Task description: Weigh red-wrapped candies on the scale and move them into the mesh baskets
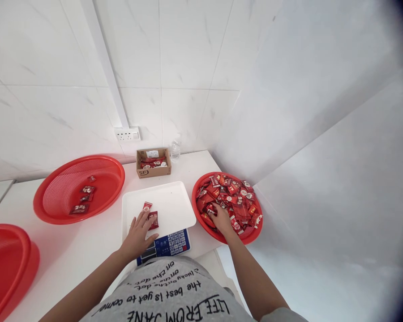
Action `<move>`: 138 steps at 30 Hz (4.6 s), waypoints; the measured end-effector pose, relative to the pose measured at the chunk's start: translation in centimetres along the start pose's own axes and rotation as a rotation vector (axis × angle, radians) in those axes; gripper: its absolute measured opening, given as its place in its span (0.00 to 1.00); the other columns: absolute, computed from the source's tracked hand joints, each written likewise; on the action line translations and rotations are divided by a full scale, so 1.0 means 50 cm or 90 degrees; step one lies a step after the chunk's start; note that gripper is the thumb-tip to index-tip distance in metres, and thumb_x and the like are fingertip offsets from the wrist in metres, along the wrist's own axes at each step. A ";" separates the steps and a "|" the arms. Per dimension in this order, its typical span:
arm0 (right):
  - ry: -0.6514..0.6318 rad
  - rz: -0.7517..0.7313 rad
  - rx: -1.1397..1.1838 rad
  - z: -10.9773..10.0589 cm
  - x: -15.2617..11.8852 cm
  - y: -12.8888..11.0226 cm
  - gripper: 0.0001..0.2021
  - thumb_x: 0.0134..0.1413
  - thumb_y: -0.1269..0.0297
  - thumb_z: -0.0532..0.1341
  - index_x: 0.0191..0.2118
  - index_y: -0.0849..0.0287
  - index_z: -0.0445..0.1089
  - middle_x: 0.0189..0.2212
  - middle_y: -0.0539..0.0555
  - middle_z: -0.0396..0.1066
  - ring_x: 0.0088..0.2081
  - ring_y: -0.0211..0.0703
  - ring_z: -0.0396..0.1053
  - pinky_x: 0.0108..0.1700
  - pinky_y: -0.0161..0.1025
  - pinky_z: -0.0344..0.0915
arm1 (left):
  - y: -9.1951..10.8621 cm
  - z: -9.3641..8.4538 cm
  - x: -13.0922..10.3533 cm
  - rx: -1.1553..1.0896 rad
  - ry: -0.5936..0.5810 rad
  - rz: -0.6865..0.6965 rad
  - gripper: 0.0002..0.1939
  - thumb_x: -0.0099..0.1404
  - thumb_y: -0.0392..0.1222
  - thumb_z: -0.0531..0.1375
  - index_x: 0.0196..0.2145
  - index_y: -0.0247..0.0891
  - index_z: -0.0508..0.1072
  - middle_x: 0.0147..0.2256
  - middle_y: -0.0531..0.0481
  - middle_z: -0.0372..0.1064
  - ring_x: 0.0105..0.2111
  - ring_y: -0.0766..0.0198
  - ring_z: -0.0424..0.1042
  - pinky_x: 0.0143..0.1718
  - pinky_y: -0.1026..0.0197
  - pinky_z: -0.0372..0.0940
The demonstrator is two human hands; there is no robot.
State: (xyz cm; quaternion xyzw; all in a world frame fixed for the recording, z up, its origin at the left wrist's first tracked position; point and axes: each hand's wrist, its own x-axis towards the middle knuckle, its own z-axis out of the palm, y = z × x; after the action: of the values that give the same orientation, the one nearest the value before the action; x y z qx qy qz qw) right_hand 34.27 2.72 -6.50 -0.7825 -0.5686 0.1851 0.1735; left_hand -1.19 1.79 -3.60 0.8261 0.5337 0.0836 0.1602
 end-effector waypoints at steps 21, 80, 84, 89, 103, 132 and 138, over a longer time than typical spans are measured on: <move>-0.026 0.024 0.056 -0.033 -0.004 0.008 0.14 0.54 0.61 0.52 0.42 0.61 0.68 0.40 0.57 0.72 0.42 0.46 0.68 0.44 0.39 0.61 | 0.006 0.005 -0.010 0.023 -0.042 0.019 0.27 0.61 0.49 0.54 0.57 0.41 0.60 0.61 0.44 0.50 0.62 0.48 0.40 0.58 0.39 0.43; -0.284 -0.101 0.234 0.029 -0.003 -0.271 0.26 0.48 0.63 0.59 0.55 0.56 0.58 0.39 0.52 0.70 0.38 0.39 0.68 0.46 0.40 0.63 | 0.018 -0.020 0.044 -0.078 0.026 -0.078 0.27 0.62 0.47 0.53 0.57 0.38 0.57 0.60 0.41 0.50 0.62 0.47 0.41 0.58 0.42 0.44; -0.380 -0.165 0.265 0.014 -0.021 -0.284 0.29 0.48 0.62 0.61 0.57 0.53 0.57 0.50 0.55 0.66 0.39 0.39 0.69 0.46 0.41 0.64 | 0.037 -0.014 0.080 -0.065 0.033 -0.083 0.27 0.61 0.49 0.53 0.57 0.39 0.58 0.61 0.41 0.49 0.62 0.47 0.42 0.58 0.41 0.44; -0.404 -0.214 0.215 -0.007 -0.032 -0.262 0.22 0.49 0.64 0.59 0.53 0.54 0.63 0.52 0.55 0.65 0.43 0.42 0.68 0.47 0.42 0.64 | 0.052 -0.010 0.099 -0.046 0.011 -0.074 0.29 0.62 0.54 0.52 0.57 0.36 0.58 0.61 0.40 0.48 0.62 0.45 0.39 0.59 0.41 0.41; -0.121 -0.045 0.190 -0.055 -0.029 -0.134 0.15 0.52 0.62 0.53 0.46 0.58 0.68 0.45 0.56 0.70 0.45 0.43 0.67 0.49 0.41 0.62 | 0.061 0.014 0.113 0.008 -0.004 -0.012 0.31 0.61 0.50 0.52 0.60 0.41 0.53 0.62 0.43 0.45 0.62 0.47 0.40 0.59 0.39 0.35; -0.038 -0.007 -0.197 0.009 -0.002 -0.023 0.24 0.53 0.65 0.52 0.57 0.65 0.55 0.51 0.63 0.61 0.51 0.53 0.57 0.52 0.44 0.53 | 0.007 0.003 0.025 -0.061 0.043 -0.134 0.28 0.63 0.49 0.52 0.59 0.40 0.56 0.62 0.41 0.46 0.63 0.47 0.38 0.58 0.38 0.42; -0.044 -0.003 -0.156 0.012 -0.003 -0.021 0.25 0.53 0.64 0.53 0.57 0.64 0.55 0.50 0.62 0.63 0.51 0.52 0.58 0.51 0.44 0.54 | 0.011 0.000 0.022 -0.039 0.026 -0.122 0.23 0.63 0.49 0.52 0.53 0.40 0.64 0.62 0.41 0.44 0.63 0.45 0.37 0.58 0.38 0.40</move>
State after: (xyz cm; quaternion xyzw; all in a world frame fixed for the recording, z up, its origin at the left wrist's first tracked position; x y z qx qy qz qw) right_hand 33.08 2.94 -6.53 -0.7899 -0.5941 0.1408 0.0574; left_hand -0.28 2.58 -3.47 0.7640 0.6108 0.1010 0.1819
